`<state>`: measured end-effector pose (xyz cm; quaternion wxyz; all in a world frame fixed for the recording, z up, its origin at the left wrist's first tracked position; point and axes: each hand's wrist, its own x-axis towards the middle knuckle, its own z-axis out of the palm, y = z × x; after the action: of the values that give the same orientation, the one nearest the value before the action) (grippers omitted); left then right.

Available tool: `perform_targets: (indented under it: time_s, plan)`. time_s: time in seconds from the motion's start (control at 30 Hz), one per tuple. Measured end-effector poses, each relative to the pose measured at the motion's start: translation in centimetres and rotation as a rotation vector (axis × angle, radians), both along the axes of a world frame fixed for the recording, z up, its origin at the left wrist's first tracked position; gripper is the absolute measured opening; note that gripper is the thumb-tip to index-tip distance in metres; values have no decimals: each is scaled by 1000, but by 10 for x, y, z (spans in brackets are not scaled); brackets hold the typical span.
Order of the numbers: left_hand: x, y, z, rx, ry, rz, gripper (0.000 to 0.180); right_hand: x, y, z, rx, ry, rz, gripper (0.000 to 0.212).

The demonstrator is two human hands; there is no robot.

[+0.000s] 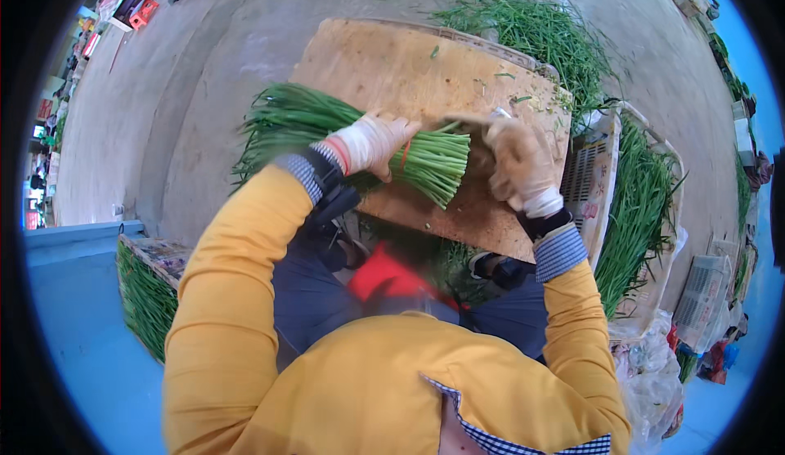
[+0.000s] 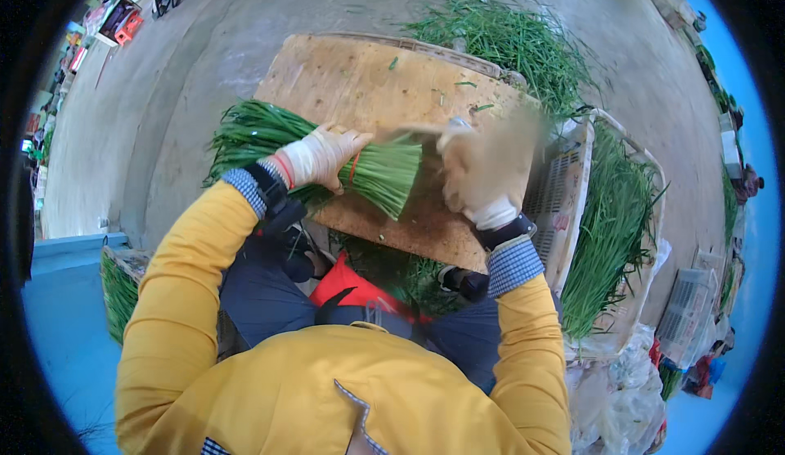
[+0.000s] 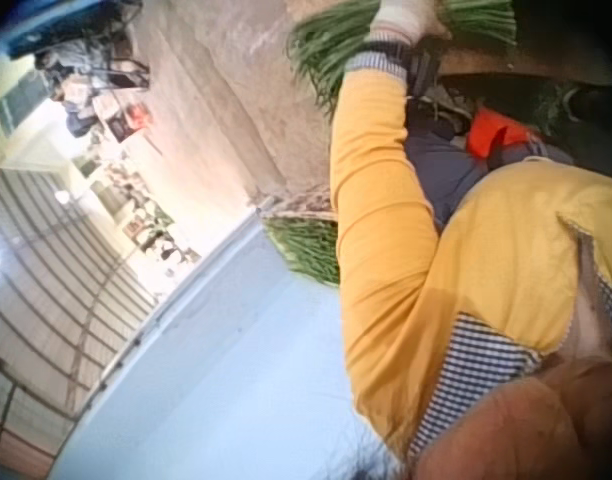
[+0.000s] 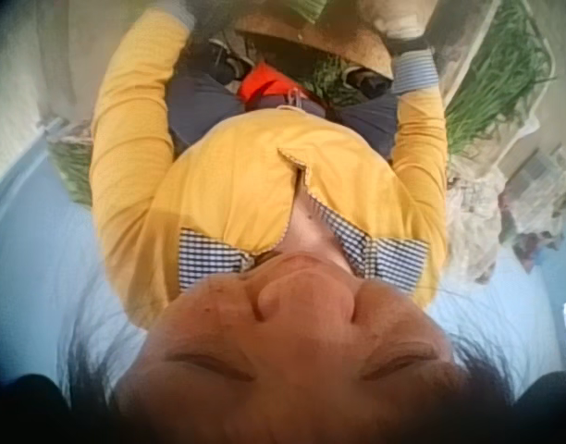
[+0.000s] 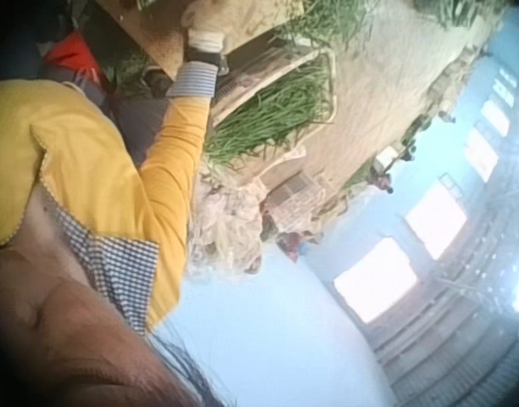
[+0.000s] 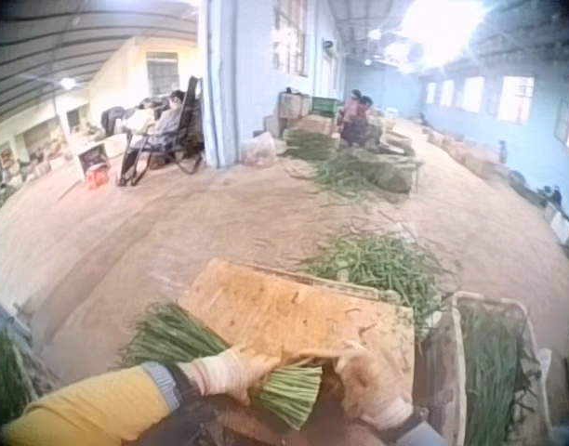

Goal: Bundling green onions or chives, securing them with bands, and trimming the ends with a knife.

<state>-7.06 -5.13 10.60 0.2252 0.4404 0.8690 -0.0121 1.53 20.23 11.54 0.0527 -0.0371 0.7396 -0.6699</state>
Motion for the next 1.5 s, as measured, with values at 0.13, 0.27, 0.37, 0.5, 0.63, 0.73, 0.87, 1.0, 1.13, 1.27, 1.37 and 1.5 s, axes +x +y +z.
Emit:
perform_targets:
  time_s: [0.13, 0.27, 0.37, 0.5, 0.63, 0.73, 0.87, 1.0, 1.13, 1.27, 1.37, 1.5]
  plan:
    - [-24, 13, 6, -127, -165, -46, 89, -19, -45, 14, 608, 452, 57, 22]
    - [-25, 24, 10, -178, -129, -62, 88, 9, -33, -37, 915, 576, 284, 25]
    - [-29, 18, 8, -127, -160, -68, 89, 28, 10, -48, 471, 60, 116, 23]
    - [-29, 11, 2, -144, -168, -43, 91, 3, -20, 5, 443, 204, 48, 21]
    - [-18, 12, 0, -82, -115, -46, 93, -10, -68, 9, 1514, 566, 236, 30]
    - [-9, 18, 3, -50, -18, -60, 95, 1, -14, -56, 1210, 521, 138, 41]
    - [-16, 9, 7, -77, -70, -19, 95, 9, -3, -16, 937, 508, -61, 32]
    - [-13, 9, 4, -103, -77, -25, 94, -2, -46, 14, 1034, 651, 120, 23]
    - [-2, 10, 2, -70, 6, -12, 94, 6, -51, -6, 1174, 522, 231, 39]
    - [-6, 10, 9, -93, -40, -4, 100, 26, 1, -38, 592, 108, -44, 33]
    - [1, 8, 9, -96, 21, 12, 101, 20, -3, -13, 272, 87, -201, 30]
    - [6, 1, -3, -22, 113, 2, 102, -2, -18, 1, 1101, 783, 37, 32]
